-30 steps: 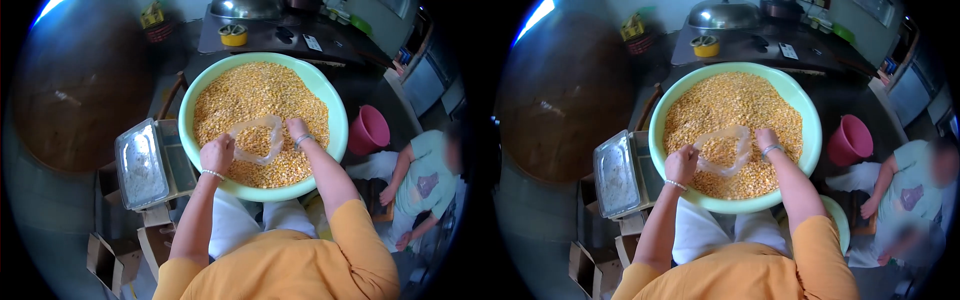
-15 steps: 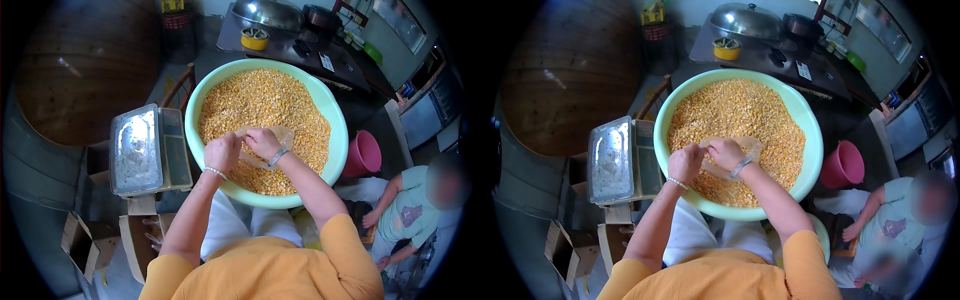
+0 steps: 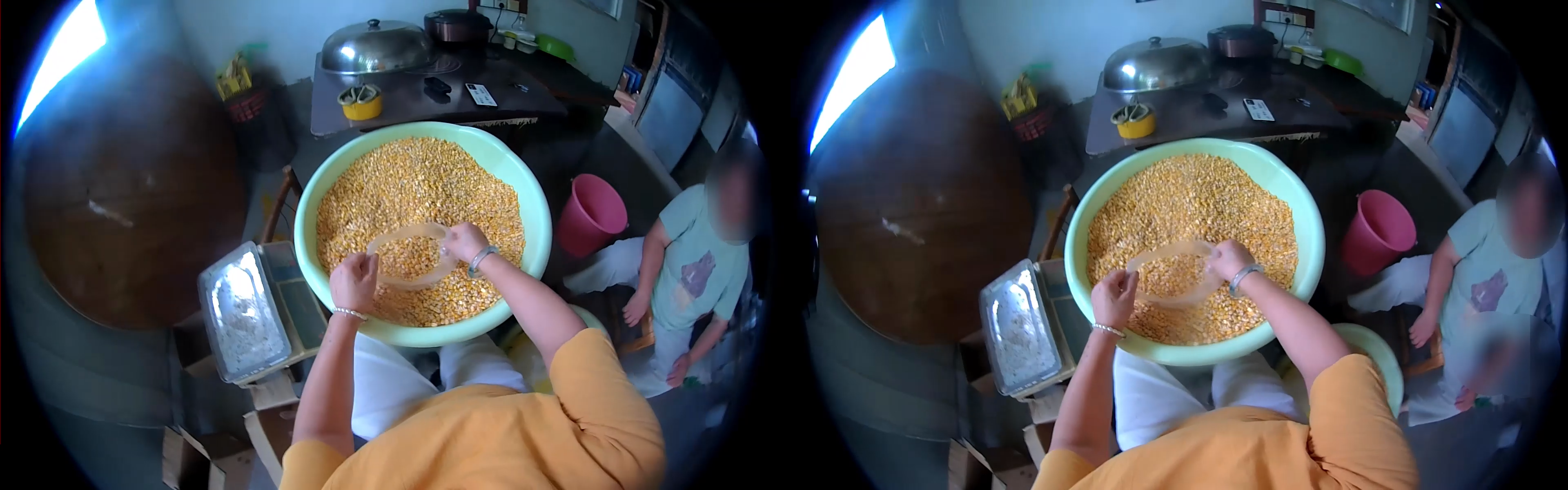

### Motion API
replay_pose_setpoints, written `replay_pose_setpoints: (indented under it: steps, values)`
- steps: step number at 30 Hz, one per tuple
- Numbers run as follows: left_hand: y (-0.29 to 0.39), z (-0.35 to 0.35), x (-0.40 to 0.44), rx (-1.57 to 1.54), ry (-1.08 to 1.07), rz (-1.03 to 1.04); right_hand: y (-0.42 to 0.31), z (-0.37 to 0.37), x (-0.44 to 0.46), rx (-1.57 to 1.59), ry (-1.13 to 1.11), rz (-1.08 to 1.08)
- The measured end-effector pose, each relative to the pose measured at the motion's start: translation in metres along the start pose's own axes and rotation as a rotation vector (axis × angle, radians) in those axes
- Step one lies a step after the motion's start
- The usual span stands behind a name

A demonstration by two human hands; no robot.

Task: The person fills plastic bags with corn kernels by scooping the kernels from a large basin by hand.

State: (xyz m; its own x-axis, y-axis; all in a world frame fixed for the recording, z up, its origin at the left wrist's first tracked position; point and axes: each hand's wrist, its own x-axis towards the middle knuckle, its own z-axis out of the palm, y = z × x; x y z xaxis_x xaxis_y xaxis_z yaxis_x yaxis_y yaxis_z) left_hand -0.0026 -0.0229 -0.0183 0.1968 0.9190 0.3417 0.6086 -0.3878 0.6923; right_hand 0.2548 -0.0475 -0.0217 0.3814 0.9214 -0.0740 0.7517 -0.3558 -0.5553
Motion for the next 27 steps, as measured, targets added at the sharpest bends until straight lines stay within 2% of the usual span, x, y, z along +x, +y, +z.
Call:
replay_pose_setpoints:
  steps: [1, 5, 8, 9, 11, 12, 15, 18, 22, 23, 26, 27]
  values:
    - [-0.017, 0.008, 0.002, -0.091, -0.016, -0.055, 0.006, -0.002, 0.007, 0.078, -0.112, 0.009]
    - [-0.015, -0.008, 0.022, -0.62, -0.084, -0.198, 0.008, -0.007, 0.021, 0.533, 0.087, -0.058]
    - [-0.002, -0.024, 0.031, -0.904, -0.141, -0.259, -0.012, -0.026, 0.02, 0.873, 0.001, -0.042]
    - [0.004, -0.026, 0.037, -1.008, -0.137, -0.25, -0.026, -0.035, 0.013, 0.935, 0.036, -0.012]
    - [0.014, -0.034, 0.048, -1.186, -0.164, -0.229, -0.037, -0.048, 0.009, 0.907, -0.033, -0.014]
    - [0.031, -0.043, 0.048, -1.213, -0.132, -0.234, -0.041, -0.055, 0.006, 0.869, -0.063, -0.017]
    - [0.057, -0.058, 0.042, -1.188, -0.185, -0.155, -0.043, -0.056, -0.009, 1.013, -0.1, -0.106]
    - [0.067, -0.063, 0.016, -1.108, -0.213, -0.21, -0.02, -0.047, -0.024, 0.975, -0.153, -0.132]
    - [0.055, -0.053, -0.018, -1.101, -0.248, -0.317, 0.012, -0.043, -0.036, 0.781, -0.166, -0.012]
    - [0.054, -0.051, -0.023, -1.052, -0.249, -0.303, 0.02, -0.032, -0.032, 0.738, -0.011, -0.093]
    - [0.055, -0.046, -0.034, -0.987, -0.285, -0.332, -0.013, -0.055, -0.053, 0.692, 0.245, -0.421]
    - [0.057, -0.046, -0.036, -0.982, -0.293, -0.351, -0.025, -0.061, -0.059, 0.653, 0.213, -0.501]
